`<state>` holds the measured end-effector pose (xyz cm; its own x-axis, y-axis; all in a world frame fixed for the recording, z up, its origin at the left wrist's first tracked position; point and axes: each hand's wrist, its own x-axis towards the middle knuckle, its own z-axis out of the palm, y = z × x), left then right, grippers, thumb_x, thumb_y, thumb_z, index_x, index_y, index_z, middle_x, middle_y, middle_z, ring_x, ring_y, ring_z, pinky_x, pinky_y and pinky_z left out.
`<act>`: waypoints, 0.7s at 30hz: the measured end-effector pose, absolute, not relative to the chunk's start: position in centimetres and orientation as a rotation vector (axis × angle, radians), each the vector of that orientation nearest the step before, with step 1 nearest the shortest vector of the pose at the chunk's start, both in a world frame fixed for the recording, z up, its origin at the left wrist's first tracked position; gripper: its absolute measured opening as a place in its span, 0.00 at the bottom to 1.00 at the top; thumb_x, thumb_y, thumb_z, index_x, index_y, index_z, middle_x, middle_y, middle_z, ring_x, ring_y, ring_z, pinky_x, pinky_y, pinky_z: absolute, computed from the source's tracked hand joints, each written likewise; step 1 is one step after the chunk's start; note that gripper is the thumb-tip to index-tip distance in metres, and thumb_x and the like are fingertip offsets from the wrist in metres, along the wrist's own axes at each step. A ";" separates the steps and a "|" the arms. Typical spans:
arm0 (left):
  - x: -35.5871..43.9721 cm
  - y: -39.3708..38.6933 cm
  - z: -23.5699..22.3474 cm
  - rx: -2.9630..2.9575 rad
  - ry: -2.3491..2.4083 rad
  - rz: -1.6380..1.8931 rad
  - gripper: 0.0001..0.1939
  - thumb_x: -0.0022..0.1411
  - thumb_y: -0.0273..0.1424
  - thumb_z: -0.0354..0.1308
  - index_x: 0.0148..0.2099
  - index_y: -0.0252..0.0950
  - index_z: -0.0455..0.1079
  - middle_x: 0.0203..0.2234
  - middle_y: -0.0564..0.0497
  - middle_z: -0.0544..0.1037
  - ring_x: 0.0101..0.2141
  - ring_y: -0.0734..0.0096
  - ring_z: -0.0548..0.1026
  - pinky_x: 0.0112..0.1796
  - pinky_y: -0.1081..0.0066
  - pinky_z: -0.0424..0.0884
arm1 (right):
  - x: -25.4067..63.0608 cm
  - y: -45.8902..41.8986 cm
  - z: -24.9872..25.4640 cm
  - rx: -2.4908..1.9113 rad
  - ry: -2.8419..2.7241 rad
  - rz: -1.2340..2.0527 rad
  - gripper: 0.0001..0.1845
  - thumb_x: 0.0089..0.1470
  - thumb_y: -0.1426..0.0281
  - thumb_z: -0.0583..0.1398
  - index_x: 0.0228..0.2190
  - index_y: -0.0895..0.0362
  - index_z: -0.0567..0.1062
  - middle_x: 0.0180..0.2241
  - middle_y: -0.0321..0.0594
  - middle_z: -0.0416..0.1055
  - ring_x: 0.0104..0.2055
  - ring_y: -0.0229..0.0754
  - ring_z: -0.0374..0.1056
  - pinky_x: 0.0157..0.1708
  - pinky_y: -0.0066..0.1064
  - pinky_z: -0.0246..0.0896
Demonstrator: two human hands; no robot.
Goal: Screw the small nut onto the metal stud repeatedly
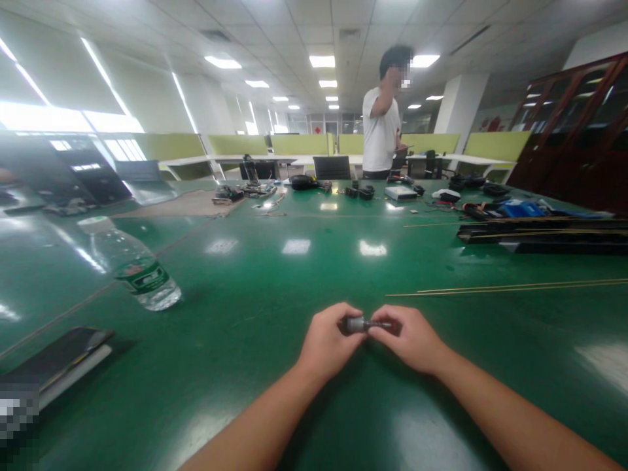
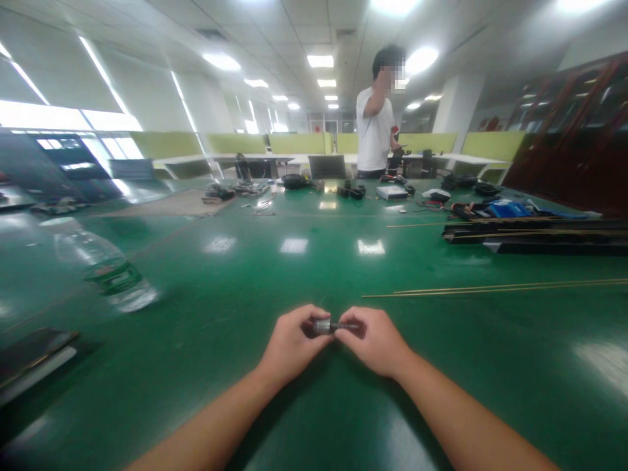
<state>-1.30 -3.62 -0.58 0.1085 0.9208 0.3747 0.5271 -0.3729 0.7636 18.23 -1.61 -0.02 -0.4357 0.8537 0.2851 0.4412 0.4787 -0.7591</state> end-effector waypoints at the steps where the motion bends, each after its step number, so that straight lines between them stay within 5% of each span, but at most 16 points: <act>1: -1.3 -3.6 -0.6 1.951 1.403 1.183 0.09 0.52 0.27 0.67 0.37 0.38 0.75 0.33 0.52 0.80 0.34 0.68 0.77 0.37 0.71 0.71 | 18.2 -1.6 0.0 -1.068 -2.059 0.789 0.05 0.55 0.68 0.62 0.31 0.56 0.79 0.28 0.36 0.76 0.29 0.40 0.69 0.30 0.28 0.60; 21: -1.8 -3.5 -0.1 1.968 1.450 1.218 0.11 0.49 0.24 0.67 0.38 0.37 0.75 0.33 0.51 0.80 0.34 0.67 0.77 0.37 0.70 0.72 | 18.3 -1.6 0.1 -1.122 -1.982 0.810 0.06 0.55 0.67 0.62 0.31 0.57 0.77 0.26 0.36 0.75 0.27 0.39 0.68 0.28 0.28 0.61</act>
<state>-1.84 -3.48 -0.08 0.0782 0.9113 0.4043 0.5556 -0.3766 0.7413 18.30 -1.62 0.07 -0.3725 0.8875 0.2713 0.4434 0.4271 -0.7880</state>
